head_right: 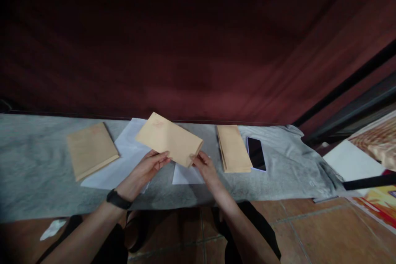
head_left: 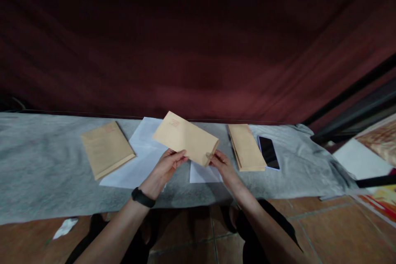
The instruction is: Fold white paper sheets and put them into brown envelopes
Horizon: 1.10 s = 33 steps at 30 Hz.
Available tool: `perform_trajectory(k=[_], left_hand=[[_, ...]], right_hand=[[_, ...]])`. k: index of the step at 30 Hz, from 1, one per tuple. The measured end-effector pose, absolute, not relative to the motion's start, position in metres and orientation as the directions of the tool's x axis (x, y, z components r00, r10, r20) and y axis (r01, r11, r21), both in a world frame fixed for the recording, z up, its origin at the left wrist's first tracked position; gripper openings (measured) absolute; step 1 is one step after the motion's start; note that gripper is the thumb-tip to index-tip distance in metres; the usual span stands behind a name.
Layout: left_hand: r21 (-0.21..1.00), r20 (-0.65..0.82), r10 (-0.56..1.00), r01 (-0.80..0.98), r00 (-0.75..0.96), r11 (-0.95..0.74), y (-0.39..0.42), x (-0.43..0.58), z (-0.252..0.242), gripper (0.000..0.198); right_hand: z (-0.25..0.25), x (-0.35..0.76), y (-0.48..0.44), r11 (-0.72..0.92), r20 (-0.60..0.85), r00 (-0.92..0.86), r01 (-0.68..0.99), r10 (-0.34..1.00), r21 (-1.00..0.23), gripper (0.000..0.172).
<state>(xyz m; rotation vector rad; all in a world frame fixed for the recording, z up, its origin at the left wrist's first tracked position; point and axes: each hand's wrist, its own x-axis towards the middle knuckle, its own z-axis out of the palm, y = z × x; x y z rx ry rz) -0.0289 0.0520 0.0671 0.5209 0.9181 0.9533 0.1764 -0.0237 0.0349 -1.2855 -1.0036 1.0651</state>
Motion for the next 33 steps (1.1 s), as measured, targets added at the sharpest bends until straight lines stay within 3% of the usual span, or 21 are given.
perform_trajectory(k=[3,8,13,17,21,22,24,26,28,30,33], left_hand=[[0.693,-0.459,0.841,-0.475,0.288,0.541,0.052,-0.024,0.063,0.028],[0.647,-0.489,0.812,-0.492,0.319,0.583,0.051,-0.019,0.061,0.029],[0.701,-0.437,0.802,-0.403,0.408,0.588,0.048,-0.016,0.064,0.027],[0.767,-0.381,0.81,-0.337,0.445,0.546,0.044,-0.012,0.067,0.028],[0.887,-0.285,0.799,-0.17,0.529,0.429,0.038,-0.009,0.069,0.029],[0.937,-0.247,0.807,-0.081,0.537,0.34,0.036,-0.009,0.07,0.029],[0.993,-0.054,0.86,0.115,0.507,-0.006,0.031,-0.01,0.071,0.029],[0.833,0.273,0.827,0.308,0.491,-0.458,0.025,-0.013,0.074,0.027],[0.495,0.5,0.671,0.455,0.548,-0.74,0.018,-0.016,0.079,0.04],[0.215,0.547,0.557,0.538,0.625,-0.815,0.014,-0.019,0.085,0.065],[0.068,0.487,0.537,0.583,0.689,-0.81,0.013,-0.021,0.091,0.101]], right_hand=[[0.047,0.179,-0.025,-0.096,-0.167,0.223,-0.296,0.961,-0.95,0.037],[0.055,0.184,-0.026,-0.118,-0.216,0.186,-0.432,0.958,-0.894,0.033],[0.05,0.19,-0.02,-0.065,-0.164,0.236,-0.378,0.958,-0.923,0.035],[0.051,0.194,-0.018,0.092,0.025,0.37,-0.163,0.929,-0.982,0.026],[0.057,0.204,-0.019,0.136,0.105,0.456,-0.034,0.884,-0.99,0.023],[0.059,0.208,-0.02,0.124,0.095,0.464,-0.031,0.881,-0.992,0.021],[0.06,0.217,-0.02,0.105,0.074,0.47,-0.039,0.879,-0.994,0.02],[0.061,0.225,-0.02,0.109,0.077,0.445,-0.046,0.892,-0.993,0.02],[0.062,0.23,-0.022,0.112,0.08,0.377,-0.063,0.923,-0.992,0.021],[0.062,0.232,-0.024,0.081,0.056,0.266,-0.083,0.962,-0.993,0.021],[0.062,0.231,-0.028,0.009,0.001,0.085,-0.096,0.996,-0.995,0.022]])
